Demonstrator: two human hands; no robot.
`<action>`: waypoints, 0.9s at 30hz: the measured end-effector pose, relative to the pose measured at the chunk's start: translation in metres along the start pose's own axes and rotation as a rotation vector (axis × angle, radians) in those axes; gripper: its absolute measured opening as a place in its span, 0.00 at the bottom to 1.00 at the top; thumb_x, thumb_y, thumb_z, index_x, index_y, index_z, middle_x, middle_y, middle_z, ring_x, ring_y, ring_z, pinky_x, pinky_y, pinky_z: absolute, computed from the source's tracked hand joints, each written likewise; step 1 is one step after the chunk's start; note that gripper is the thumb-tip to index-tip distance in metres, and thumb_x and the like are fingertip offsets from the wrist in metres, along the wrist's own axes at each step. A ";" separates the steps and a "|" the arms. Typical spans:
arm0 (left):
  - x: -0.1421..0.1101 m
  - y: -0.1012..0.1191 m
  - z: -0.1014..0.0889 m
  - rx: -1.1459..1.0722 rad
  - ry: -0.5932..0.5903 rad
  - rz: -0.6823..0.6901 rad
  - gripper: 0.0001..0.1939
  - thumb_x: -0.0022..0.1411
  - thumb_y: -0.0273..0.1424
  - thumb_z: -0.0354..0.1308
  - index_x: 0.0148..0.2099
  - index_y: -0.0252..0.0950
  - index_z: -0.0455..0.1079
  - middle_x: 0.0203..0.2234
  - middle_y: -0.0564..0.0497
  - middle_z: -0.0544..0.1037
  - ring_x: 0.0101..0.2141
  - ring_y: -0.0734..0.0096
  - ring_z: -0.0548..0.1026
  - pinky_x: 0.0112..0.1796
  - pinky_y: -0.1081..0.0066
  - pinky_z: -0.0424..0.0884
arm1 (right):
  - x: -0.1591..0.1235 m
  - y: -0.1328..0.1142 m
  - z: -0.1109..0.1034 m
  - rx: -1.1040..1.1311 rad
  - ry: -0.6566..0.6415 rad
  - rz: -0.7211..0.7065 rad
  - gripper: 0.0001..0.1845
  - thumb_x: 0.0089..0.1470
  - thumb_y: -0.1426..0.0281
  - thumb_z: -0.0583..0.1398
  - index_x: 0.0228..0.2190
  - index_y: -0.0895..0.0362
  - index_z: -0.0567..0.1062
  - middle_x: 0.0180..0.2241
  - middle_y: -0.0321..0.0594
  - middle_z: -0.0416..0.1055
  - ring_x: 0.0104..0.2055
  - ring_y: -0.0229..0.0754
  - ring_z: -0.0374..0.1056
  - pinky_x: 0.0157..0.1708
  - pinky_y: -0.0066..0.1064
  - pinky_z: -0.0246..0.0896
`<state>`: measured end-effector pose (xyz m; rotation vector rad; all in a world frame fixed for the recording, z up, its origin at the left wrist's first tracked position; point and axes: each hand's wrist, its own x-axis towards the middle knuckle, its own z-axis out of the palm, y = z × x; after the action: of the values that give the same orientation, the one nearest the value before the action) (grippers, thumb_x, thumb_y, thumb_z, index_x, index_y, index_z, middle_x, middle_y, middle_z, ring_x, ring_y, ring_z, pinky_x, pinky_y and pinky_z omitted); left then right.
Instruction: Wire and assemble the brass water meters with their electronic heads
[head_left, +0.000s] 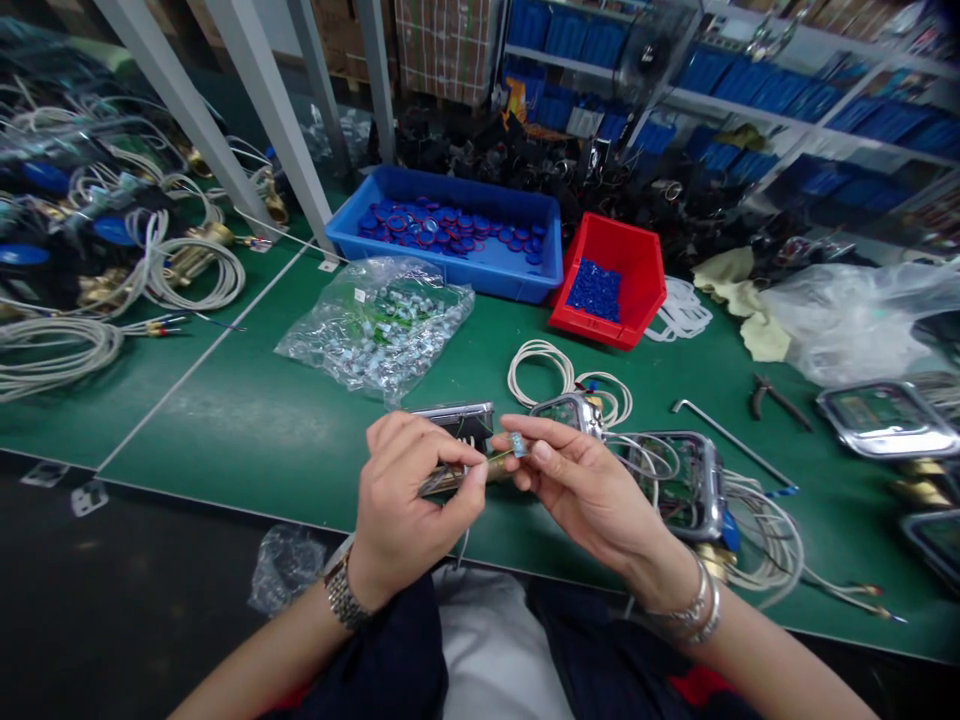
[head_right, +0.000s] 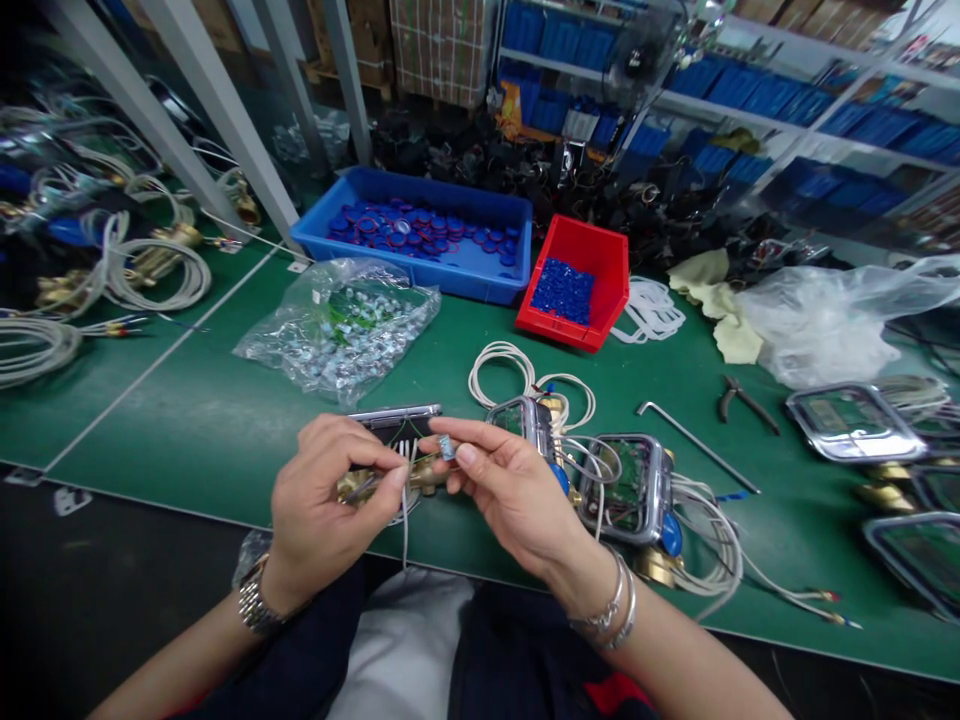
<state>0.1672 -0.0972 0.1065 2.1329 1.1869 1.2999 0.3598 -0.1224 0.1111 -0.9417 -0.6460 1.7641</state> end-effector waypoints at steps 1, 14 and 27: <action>0.000 0.000 0.000 0.024 0.002 0.012 0.05 0.61 0.26 0.63 0.33 0.40 0.73 0.27 0.54 0.78 0.34 0.66 0.74 0.43 0.59 0.65 | 0.000 0.000 0.000 -0.002 -0.003 -0.004 0.16 0.56 0.66 0.70 0.47 0.54 0.83 0.45 0.44 0.80 0.39 0.35 0.72 0.37 0.24 0.65; 0.001 0.001 0.001 0.128 -0.001 0.056 0.06 0.60 0.27 0.64 0.31 0.41 0.73 0.26 0.55 0.78 0.34 0.64 0.75 0.43 0.56 0.65 | 0.000 0.000 0.003 -0.005 -0.011 0.001 0.15 0.55 0.65 0.70 0.46 0.52 0.84 0.43 0.44 0.81 0.38 0.36 0.72 0.36 0.25 0.65; 0.000 0.002 0.001 0.149 -0.007 0.062 0.06 0.59 0.28 0.64 0.31 0.41 0.72 0.26 0.55 0.78 0.34 0.63 0.75 0.44 0.55 0.65 | -0.001 0.001 0.002 -0.012 0.012 -0.006 0.16 0.54 0.66 0.71 0.45 0.52 0.84 0.43 0.44 0.81 0.37 0.37 0.72 0.34 0.26 0.65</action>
<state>0.1687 -0.0980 0.1076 2.2937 1.2604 1.2644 0.3576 -0.1239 0.1117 -0.9574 -0.6520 1.7491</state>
